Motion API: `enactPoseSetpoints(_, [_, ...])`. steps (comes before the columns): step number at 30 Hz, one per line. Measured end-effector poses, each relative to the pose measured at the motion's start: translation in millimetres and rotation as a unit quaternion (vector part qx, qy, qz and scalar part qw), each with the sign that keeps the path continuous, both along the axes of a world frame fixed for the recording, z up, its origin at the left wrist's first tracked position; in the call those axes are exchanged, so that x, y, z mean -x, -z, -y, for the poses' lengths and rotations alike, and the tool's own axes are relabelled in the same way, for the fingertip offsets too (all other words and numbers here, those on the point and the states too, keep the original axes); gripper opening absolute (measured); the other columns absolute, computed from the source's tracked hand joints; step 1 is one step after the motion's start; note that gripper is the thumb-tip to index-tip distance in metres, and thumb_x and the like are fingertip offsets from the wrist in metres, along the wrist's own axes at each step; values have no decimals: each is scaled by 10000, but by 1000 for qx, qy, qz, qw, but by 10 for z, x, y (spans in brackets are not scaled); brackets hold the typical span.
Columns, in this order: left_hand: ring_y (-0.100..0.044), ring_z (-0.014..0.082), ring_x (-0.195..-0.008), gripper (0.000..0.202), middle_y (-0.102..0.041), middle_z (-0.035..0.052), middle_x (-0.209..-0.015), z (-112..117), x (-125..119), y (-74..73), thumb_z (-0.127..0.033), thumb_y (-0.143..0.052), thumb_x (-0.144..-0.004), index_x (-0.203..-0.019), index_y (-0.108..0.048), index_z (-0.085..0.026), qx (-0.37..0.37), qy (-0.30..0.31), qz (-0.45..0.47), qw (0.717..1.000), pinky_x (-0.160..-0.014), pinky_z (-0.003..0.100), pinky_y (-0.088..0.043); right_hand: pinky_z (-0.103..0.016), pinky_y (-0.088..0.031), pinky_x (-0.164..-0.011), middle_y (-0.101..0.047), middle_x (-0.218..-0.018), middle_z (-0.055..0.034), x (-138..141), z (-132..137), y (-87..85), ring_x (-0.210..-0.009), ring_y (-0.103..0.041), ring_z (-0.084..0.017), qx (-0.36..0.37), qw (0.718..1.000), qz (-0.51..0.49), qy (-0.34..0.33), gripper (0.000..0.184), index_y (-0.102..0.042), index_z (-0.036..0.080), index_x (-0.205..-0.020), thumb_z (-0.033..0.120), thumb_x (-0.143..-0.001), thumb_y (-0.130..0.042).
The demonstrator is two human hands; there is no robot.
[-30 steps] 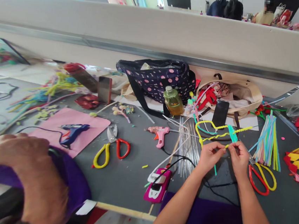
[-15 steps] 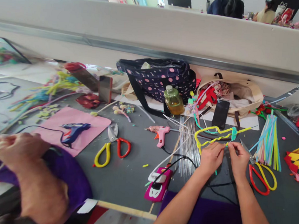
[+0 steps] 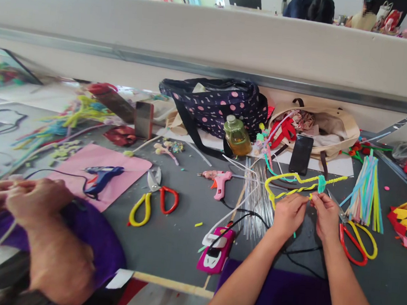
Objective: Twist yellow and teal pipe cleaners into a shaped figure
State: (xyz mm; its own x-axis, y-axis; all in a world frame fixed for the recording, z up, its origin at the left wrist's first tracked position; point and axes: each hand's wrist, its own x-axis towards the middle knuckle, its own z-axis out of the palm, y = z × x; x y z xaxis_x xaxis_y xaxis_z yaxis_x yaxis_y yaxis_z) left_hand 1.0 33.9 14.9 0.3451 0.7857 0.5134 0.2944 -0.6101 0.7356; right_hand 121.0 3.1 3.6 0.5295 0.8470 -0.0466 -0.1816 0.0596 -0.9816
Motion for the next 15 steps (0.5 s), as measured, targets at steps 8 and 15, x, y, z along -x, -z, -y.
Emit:
enactPoseSetpoints(8, [-584, 120, -555, 208, -690, 44, -695, -3, -1, -118, -342, -666, -783, -814, -700, -139, 369, 89, 194, 904, -469, 209, -463, -271, -449, -613, -592, -700, 3, 39, 20, -48, -624, -527, -132, -20, 999, -19, -35, 241, -647, 201, -821, 435, -770, -675])
enactPoseSetpoints(15, [-609, 129, -613, 163, -697, 47, -715, 0, 10, -119, -302, -645, -798, -781, -692, -148, 279, 57, 171, 943, -524, 213, -463, -289, -468, -679, -625, -765, -4, 61, 43, -77, -677, -560, -142, -39, 998, -28, -34, 228, -644, 212, -844, 420, -763, -687])
